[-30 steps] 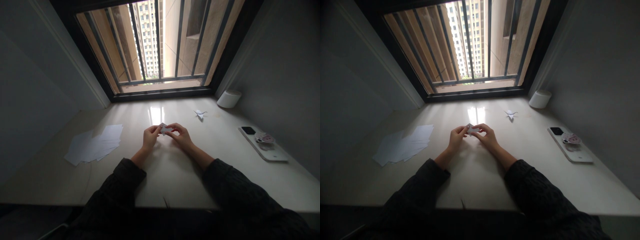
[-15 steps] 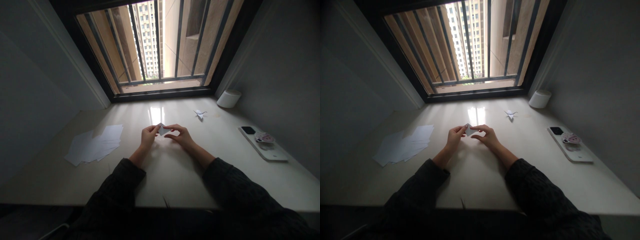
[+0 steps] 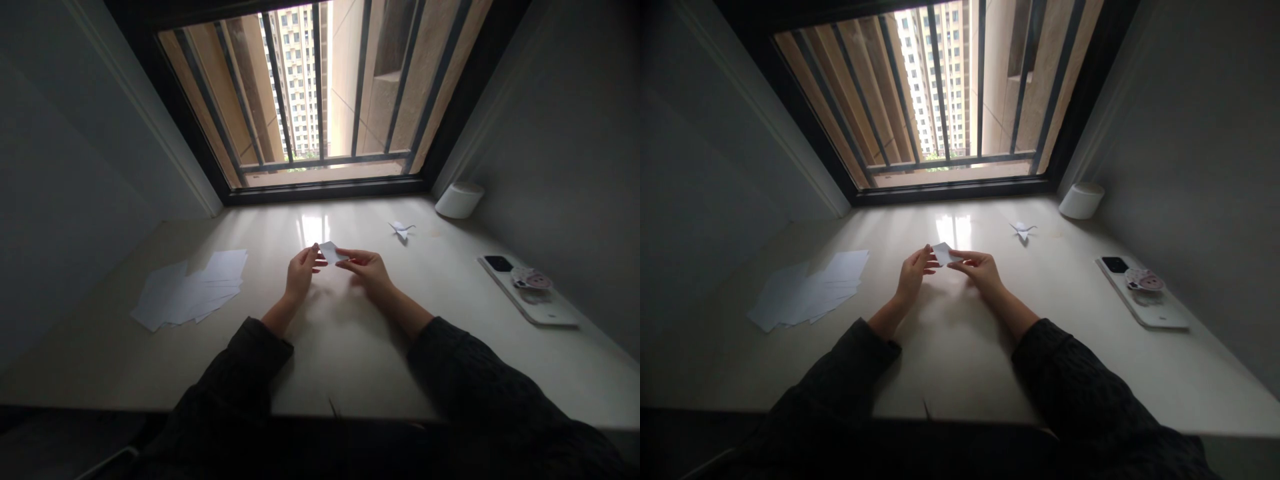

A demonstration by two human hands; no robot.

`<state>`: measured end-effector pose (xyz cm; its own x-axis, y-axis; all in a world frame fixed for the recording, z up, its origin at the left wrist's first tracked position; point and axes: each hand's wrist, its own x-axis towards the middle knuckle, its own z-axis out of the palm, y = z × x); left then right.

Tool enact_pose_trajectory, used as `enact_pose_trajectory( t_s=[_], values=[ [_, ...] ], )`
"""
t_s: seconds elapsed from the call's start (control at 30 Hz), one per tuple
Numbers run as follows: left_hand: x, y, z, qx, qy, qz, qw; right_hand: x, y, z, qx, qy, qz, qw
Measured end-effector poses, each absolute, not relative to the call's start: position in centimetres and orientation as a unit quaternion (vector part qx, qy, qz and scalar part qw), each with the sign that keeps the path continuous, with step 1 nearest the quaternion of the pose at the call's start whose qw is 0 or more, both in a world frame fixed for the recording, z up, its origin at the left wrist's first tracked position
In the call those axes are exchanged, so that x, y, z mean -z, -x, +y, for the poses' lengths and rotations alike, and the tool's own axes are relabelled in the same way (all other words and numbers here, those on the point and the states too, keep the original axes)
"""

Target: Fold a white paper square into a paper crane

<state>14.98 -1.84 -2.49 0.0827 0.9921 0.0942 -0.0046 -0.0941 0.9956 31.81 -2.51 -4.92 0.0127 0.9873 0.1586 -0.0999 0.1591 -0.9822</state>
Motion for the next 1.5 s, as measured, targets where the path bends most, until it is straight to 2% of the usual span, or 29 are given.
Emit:
enact_pose_trajectory(
  t_s=[0.13,0.33,0.57,0.9,1.17,1.4,1.5],
  values=[
    [1.8,-15.1,-2.7,-0.515,-0.622,0.404,0.43,4.9,-31.7,-2.4,-0.494,0.43,-0.467,0.594],
    [1.4,-15.4,-3.3,-0.505,-0.687,0.4,0.335,4.5,-31.6,-2.6,-0.503,0.424,-0.461,0.596],
    [2.0,-15.2,-2.8,-0.534,-0.651,0.43,0.327,3.6,-31.1,-3.3,-0.517,0.433,-0.459,0.579],
    [2.0,-15.8,-3.5,-0.569,-0.627,0.449,0.285,3.8,-30.8,-3.3,-0.495,0.443,-0.444,0.602],
    [2.2,-15.6,-3.0,-0.575,-0.612,0.438,0.319,3.6,-30.8,-3.4,-0.488,0.448,-0.433,0.611],
    [3.0,-16.3,-2.6,-0.606,-0.515,0.409,0.448,3.4,-30.6,-3.6,-0.477,0.451,-0.425,0.623],
    [3.0,-16.6,-2.7,-0.611,-0.48,0.421,0.467,3.5,-30.5,-3.5,-0.476,0.442,-0.421,0.633]
  ],
)
